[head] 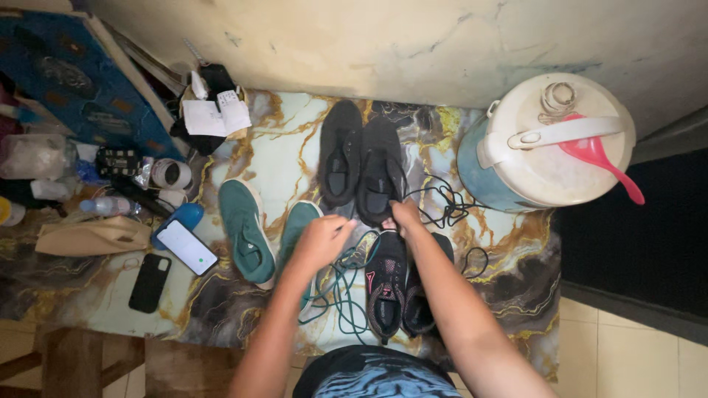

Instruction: The person unlaces and relaces multiple pairs of shoes on a table. They remove the laces from each shoe, then rethread and tie them back on, handling the shoes one at a time.

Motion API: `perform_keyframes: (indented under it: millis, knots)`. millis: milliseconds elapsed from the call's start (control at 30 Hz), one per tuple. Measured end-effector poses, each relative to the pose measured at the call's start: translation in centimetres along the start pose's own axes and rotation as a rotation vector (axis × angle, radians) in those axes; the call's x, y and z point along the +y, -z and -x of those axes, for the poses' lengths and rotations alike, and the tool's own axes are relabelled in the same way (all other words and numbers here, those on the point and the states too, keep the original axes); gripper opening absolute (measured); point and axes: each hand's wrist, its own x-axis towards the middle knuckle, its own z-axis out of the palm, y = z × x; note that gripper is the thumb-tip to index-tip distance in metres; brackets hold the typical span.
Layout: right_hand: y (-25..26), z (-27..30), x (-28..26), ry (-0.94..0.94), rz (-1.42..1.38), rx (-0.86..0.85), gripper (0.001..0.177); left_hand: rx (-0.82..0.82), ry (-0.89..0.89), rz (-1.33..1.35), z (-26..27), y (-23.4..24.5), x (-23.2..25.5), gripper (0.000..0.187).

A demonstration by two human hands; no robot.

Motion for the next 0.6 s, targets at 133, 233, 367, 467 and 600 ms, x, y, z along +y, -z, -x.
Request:
perform_keyframes:
  millis: [133, 233, 367, 467, 600]
  knots:
    - [0.3, -1.1, 1.4, 0.032, -0.049, 0.062, 0.029, -0.269, 0.139, 0.101, 3.5, 4.6, -3.5, 0.038]
    - [-0.3, -0.6, 1.2, 0.101, -0.042, 0.11, 0.029, -0.222, 0.21, 0.113, 5.5, 7.1, -5.8, 0.035]
    - [-0.9, -0.4, 0.3, 0.136, -0.007, 0.183, 0.028, -0.14, 0.219, 0.249, 5.5, 7.9, -7.9, 0.033]
    - [-1.1, -0.2, -1.2, 0.086, -0.132, 0.14, 0.034, -0.058, 0.262, 0.156, 4.5, 8.1, -8.3, 0.034]
    - [-1.1, 3.3, -4.0, 0.119, 0.059, 0.049, 0.052, 0.168, 0.148, 0.095, 1.9, 5.3, -6.0, 0.027]
